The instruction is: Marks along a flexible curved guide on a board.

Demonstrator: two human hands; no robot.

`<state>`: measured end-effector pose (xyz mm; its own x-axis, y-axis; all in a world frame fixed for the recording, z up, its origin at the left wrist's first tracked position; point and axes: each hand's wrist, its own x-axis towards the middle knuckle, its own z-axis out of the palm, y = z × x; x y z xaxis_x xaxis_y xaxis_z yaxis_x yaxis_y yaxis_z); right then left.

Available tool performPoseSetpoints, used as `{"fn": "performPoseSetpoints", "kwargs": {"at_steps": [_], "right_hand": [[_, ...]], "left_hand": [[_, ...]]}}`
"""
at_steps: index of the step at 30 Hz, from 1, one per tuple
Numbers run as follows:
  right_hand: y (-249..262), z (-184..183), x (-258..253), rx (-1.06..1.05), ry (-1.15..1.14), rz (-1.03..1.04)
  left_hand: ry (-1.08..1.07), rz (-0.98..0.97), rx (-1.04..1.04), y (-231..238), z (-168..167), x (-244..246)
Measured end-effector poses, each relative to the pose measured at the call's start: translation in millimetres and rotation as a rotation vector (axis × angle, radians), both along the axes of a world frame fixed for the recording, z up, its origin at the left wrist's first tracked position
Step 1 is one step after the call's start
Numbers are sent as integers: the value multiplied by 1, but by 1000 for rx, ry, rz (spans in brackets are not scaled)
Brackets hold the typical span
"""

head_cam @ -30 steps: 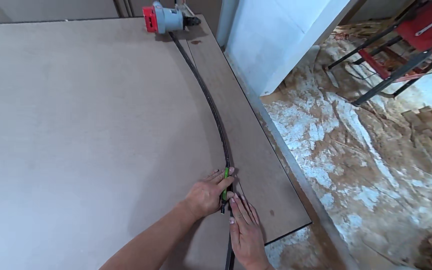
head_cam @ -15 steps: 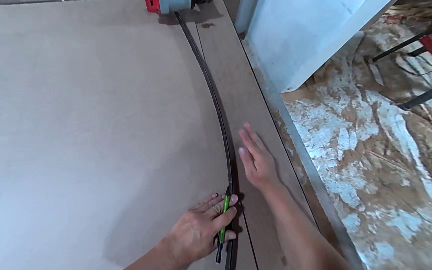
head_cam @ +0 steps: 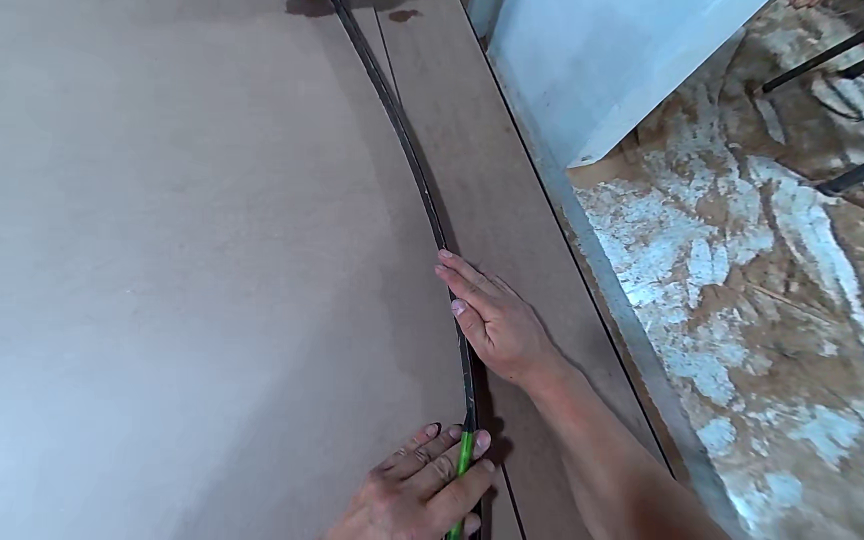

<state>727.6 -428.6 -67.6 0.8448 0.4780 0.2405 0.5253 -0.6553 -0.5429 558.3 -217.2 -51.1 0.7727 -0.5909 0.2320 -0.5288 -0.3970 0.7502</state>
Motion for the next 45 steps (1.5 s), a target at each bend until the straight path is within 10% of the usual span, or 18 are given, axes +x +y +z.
{"fn": "performPoseSetpoints", "kwargs": {"at_steps": [9,22,32,45], "right_hand": [[-1,0,3,-5,23,3],[1,-3,5,-49,-5,-40],[-1,-17,7,6,-66,-39],[-2,1,4,-13,97,31]], "left_hand": [[465,458,-348,2,10,109],[436,662,-353,8,7,288],[424,410,-456,28,0,226],[156,937,-696,81,-3,489]]}}
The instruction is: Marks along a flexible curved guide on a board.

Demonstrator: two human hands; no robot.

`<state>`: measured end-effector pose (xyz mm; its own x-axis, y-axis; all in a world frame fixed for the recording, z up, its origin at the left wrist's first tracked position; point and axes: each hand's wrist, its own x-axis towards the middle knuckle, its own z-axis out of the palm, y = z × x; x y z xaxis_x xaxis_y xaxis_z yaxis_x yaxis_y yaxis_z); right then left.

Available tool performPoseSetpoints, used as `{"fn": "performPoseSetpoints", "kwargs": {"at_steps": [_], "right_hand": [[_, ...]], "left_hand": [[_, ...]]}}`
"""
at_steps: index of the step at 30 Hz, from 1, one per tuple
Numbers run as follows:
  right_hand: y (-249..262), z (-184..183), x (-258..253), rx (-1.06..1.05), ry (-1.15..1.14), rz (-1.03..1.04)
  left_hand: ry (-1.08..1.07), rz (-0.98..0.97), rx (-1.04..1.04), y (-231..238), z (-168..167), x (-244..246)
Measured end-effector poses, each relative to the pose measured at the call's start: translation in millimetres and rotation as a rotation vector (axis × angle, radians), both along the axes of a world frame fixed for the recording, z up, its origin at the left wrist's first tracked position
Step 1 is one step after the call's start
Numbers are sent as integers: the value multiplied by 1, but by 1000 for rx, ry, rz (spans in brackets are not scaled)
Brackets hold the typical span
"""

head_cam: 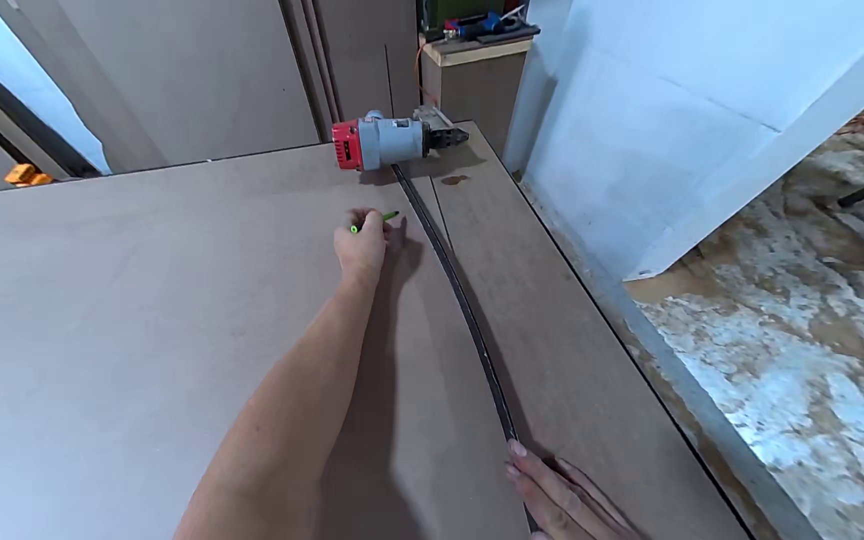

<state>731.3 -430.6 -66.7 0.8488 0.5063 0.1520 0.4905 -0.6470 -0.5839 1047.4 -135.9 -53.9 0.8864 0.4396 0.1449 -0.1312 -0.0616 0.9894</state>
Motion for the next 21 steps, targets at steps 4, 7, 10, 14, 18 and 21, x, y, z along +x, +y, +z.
{"fn": "performPoseSetpoints", "kwargs": {"at_steps": [4,7,10,14,18,21], "right_hand": [[0,-2,0,9,-24,-1],[0,-4,-1,19,-31,-6],[1,-4,0,28,-35,-7],[0,-4,0,30,-29,-5],[0,-2,-1,41,-12,-3],[0,-1,-1,34,2,3]], "left_hand": [[44,83,182,3,-1,41],[101,96,340,5,-4,62],[193,91,449,5,1,73],[307,60,628,1,9,75],[376,28,783,-4,11,76],[397,33,822,-5,9,78]]}}
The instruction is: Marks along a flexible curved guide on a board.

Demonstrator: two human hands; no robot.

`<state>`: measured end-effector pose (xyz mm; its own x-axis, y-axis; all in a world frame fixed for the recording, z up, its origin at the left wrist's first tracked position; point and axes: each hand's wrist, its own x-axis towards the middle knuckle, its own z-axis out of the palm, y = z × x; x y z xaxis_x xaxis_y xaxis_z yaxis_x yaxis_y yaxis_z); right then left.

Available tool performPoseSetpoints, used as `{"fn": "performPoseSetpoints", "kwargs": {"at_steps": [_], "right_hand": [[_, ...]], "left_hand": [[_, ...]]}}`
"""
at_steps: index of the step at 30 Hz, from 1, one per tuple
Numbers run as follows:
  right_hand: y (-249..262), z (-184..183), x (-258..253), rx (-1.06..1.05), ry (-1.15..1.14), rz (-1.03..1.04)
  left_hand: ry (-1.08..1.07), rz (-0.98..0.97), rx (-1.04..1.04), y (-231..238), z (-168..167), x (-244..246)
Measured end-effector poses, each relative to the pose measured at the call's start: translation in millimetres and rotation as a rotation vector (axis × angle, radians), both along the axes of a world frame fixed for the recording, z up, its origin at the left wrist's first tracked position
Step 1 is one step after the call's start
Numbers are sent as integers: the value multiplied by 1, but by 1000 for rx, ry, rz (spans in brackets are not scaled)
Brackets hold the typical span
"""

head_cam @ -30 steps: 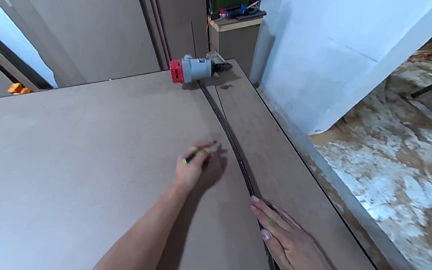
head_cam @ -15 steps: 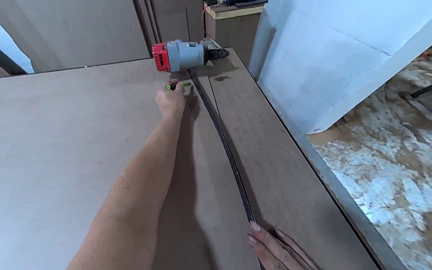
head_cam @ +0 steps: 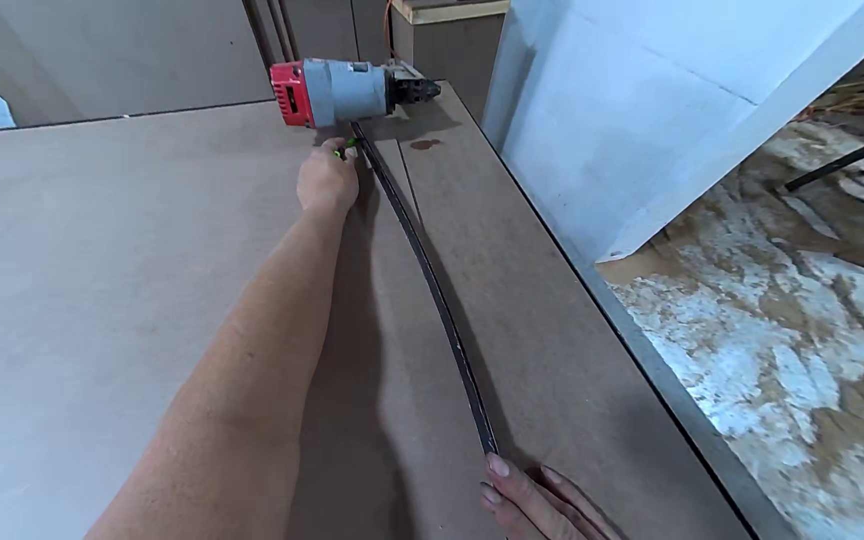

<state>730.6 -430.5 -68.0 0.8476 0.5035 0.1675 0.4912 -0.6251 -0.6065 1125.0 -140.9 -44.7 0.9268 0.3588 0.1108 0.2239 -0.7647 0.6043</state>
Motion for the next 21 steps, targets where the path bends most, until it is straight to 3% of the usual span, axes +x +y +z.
{"fn": "performPoseSetpoints", "kwargs": {"at_steps": [11,21], "right_hand": [[2,0,0,-4,-2,-13],[1,1,-2,-25,-24,-20]], "left_hand": [[-81,-42,-62,-9,7,-41],[-153,-257,-89,-19,-1,-157]]}}
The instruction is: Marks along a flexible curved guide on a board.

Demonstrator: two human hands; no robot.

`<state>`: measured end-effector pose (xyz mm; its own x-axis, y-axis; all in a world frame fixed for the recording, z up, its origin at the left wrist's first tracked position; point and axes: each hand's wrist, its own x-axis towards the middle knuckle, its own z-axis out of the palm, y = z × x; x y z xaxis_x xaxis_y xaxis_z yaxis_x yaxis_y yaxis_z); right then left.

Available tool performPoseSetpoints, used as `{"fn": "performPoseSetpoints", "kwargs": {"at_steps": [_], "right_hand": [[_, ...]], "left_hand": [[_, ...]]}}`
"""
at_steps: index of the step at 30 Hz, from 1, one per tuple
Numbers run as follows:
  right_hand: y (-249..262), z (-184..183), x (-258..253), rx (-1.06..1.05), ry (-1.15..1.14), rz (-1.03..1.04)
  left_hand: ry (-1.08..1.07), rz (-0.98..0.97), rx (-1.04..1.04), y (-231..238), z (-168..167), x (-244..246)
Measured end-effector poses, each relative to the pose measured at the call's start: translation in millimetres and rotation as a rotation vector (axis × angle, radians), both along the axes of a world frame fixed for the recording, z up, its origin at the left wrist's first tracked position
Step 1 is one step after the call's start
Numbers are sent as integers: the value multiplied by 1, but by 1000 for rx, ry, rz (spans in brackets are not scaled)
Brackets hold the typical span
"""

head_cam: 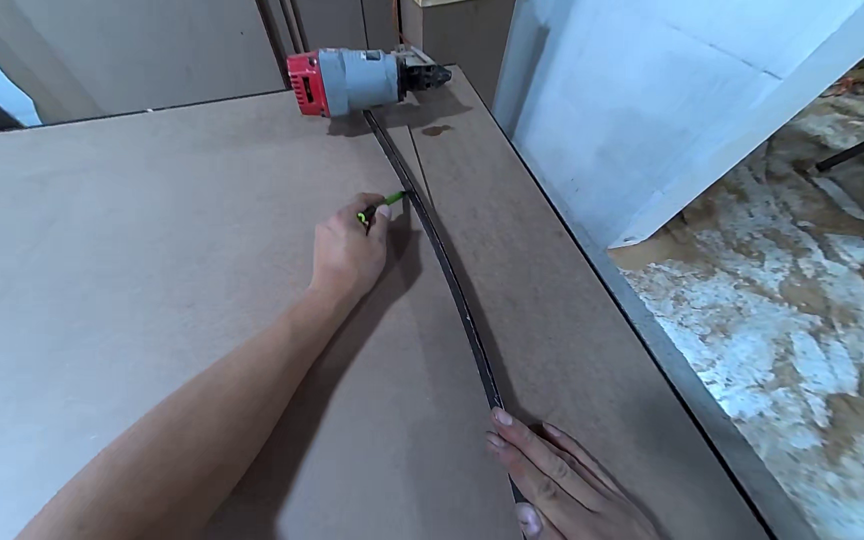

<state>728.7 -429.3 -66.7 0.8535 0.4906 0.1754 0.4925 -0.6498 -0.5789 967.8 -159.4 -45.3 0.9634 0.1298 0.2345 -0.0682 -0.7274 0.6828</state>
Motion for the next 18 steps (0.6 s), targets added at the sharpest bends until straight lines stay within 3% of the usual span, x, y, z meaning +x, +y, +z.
{"fn": "performPoseSetpoints", "kwargs": {"at_steps": [8,12,15,18], "right_hand": [[-1,-9,-1,7,-75,-34],[-2,-12,-1,9,-88,-39],[-3,-14,-1,9,-92,-34],[-4,-16,0,15,-89,-28]], "left_hand": [[-108,-323,-24,-9,-4,-166],[-49,-516,-177,-3,-15,-242],[85,-660,-411,3,-8,-268],[211,-755,-636,6,-12,-262]]}}
